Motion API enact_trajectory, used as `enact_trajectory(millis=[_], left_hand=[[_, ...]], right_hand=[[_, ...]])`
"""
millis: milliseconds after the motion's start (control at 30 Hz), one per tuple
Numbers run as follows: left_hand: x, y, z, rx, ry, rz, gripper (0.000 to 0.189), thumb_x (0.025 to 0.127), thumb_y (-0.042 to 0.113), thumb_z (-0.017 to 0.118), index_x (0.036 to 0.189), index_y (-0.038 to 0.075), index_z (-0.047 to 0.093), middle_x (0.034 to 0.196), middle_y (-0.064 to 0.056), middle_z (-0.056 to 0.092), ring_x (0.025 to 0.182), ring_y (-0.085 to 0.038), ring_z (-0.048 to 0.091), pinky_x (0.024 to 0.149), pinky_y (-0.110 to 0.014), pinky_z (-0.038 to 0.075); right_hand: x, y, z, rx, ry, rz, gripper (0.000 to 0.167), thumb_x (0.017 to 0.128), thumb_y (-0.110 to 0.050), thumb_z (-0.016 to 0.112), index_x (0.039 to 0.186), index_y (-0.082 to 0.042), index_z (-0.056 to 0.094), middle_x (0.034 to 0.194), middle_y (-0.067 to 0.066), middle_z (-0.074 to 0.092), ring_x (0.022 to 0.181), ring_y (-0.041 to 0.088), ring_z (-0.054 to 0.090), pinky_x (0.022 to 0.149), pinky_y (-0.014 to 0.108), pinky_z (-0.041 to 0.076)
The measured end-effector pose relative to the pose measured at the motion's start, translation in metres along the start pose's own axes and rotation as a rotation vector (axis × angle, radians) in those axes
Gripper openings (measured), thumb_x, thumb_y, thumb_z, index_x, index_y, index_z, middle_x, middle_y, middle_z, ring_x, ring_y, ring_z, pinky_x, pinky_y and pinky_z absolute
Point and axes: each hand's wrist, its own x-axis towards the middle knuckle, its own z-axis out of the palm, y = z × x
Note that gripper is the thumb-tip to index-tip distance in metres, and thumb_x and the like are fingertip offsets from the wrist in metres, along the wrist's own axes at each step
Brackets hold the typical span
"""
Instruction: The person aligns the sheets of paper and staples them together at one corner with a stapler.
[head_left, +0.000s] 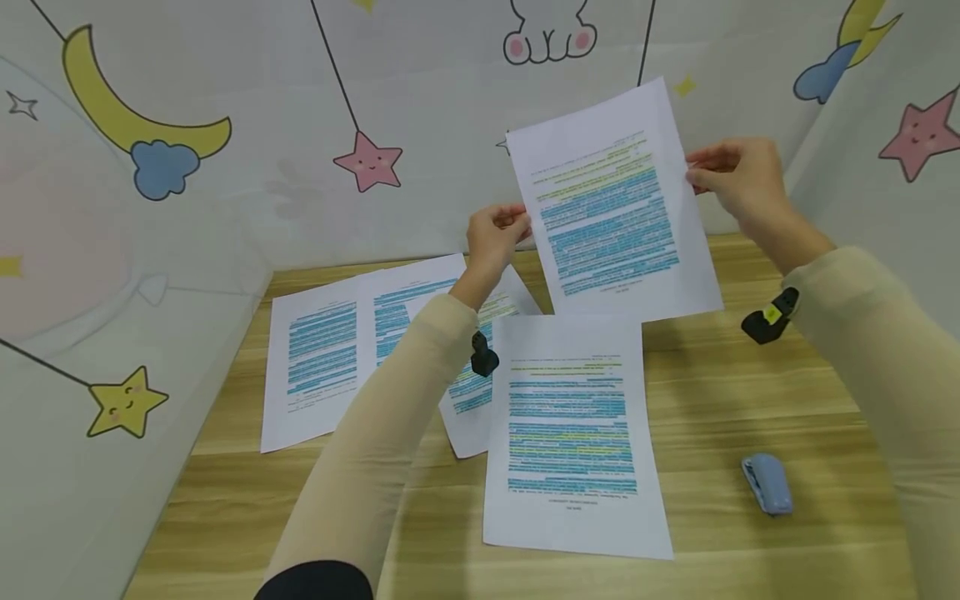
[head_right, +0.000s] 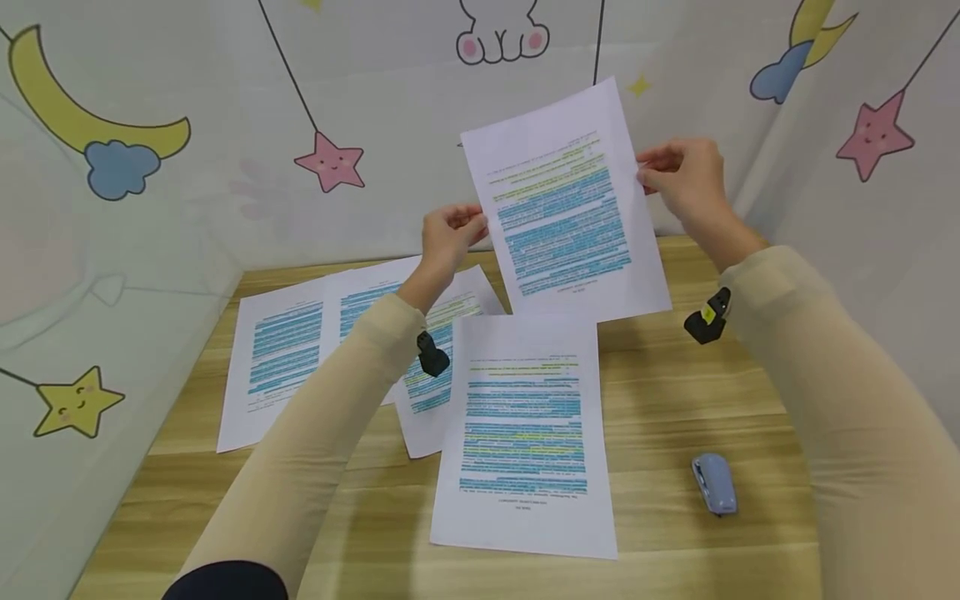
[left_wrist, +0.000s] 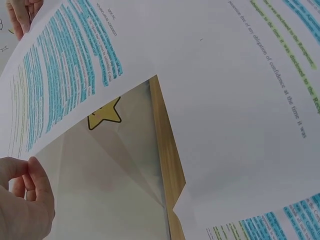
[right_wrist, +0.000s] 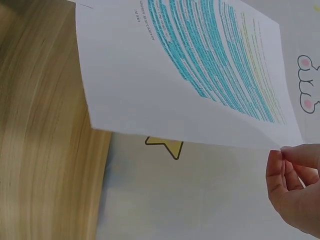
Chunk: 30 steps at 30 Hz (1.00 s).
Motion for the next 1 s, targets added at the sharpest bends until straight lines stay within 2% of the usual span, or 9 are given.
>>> enact_trajectory(millis=[100,233,333,533,600,767,900,1000], left_hand=[[0.001,0.002,0.000,-0.016,0.003,0.014,0.013,0.092,-0.004,0.068,0.105,-0.010,0.068,0.089,-0.011,0.065,0.083,-0.021,0.067,0.078,-0.025,0.060],[0.002,0.004,0.000,-0.029,0.002,0.028,0.013,0.092,-0.004,0.068,0.104,-0.010,0.068,0.091,-0.012,0.066,0.084,-0.021,0.067,0.077,-0.023,0.060],[0.002,0.006,0.000,-0.031,0.001,0.033,0.013,0.093,-0.003,0.068,0.105,-0.009,0.068,0.092,-0.012,0.066,0.085,-0.020,0.067,0.077,-0.023,0.059],[0.002,0.011,0.001,-0.051,0.005,0.037,0.014,0.092,-0.004,0.068,0.105,-0.009,0.069,0.094,-0.013,0.067,0.086,-0.020,0.067,0.077,-0.022,0.059],[0.003,0.014,0.001,-0.057,0.008,0.040,0.014,0.092,-0.004,0.068,0.105,-0.009,0.069,0.093,-0.013,0.067,0.085,-0.019,0.067,0.077,-0.022,0.059],[0.004,0.018,0.002,-0.082,0.016,0.050,0.015,0.091,-0.006,0.068,0.105,-0.011,0.068,0.091,-0.013,0.067,0.082,-0.017,0.067,0.077,-0.023,0.060],[0.003,0.021,0.002,-0.095,0.015,0.057,0.016,0.091,-0.008,0.068,0.106,-0.013,0.067,0.091,-0.014,0.067,0.080,-0.015,0.066,0.077,-0.024,0.060],[0.004,0.022,0.002,-0.100,0.013,0.064,0.016,0.091,-0.007,0.068,0.106,-0.012,0.067,0.090,-0.013,0.066,0.080,-0.015,0.066,0.078,-0.024,0.060]], right_hand=[[0.000,-0.003,-0.002,0.010,-0.001,-0.001,0.037,0.098,-0.015,0.064,0.133,-0.004,0.061,0.102,-0.007,0.060,0.086,0.008,0.062,0.101,0.028,0.050],[0.001,-0.007,-0.006,0.033,0.002,-0.008,0.036,0.097,-0.013,0.065,0.132,-0.004,0.062,0.099,-0.008,0.060,0.083,0.007,0.062,0.086,0.016,0.054],[0.001,-0.009,-0.008,0.045,0.006,-0.012,0.036,0.096,-0.012,0.066,0.131,-0.004,0.062,0.098,-0.008,0.061,0.083,0.008,0.062,0.077,0.009,0.052],[0.001,-0.014,-0.013,0.028,0.010,-0.022,0.037,0.096,-0.014,0.066,0.132,-0.006,0.062,0.100,-0.009,0.061,0.084,0.008,0.062,0.097,0.022,0.051],[0.002,-0.016,-0.014,0.019,0.015,-0.039,0.036,0.096,-0.014,0.066,0.131,-0.005,0.063,0.099,-0.009,0.061,0.084,0.007,0.062,0.093,0.019,0.052],[0.001,-0.020,-0.017,0.012,0.027,-0.080,0.033,0.096,-0.011,0.066,0.128,-0.003,0.064,0.098,-0.009,0.062,0.081,0.006,0.061,0.072,0.005,0.050],[0.000,-0.024,-0.019,0.020,0.027,-0.087,0.034,0.096,-0.010,0.066,0.129,-0.003,0.063,0.100,-0.008,0.062,0.081,0.005,0.061,0.070,0.004,0.049],[0.000,-0.025,-0.020,0.019,0.028,-0.087,0.035,0.096,-0.011,0.066,0.130,-0.003,0.063,0.103,-0.006,0.063,0.083,0.005,0.061,0.075,0.006,0.051]])
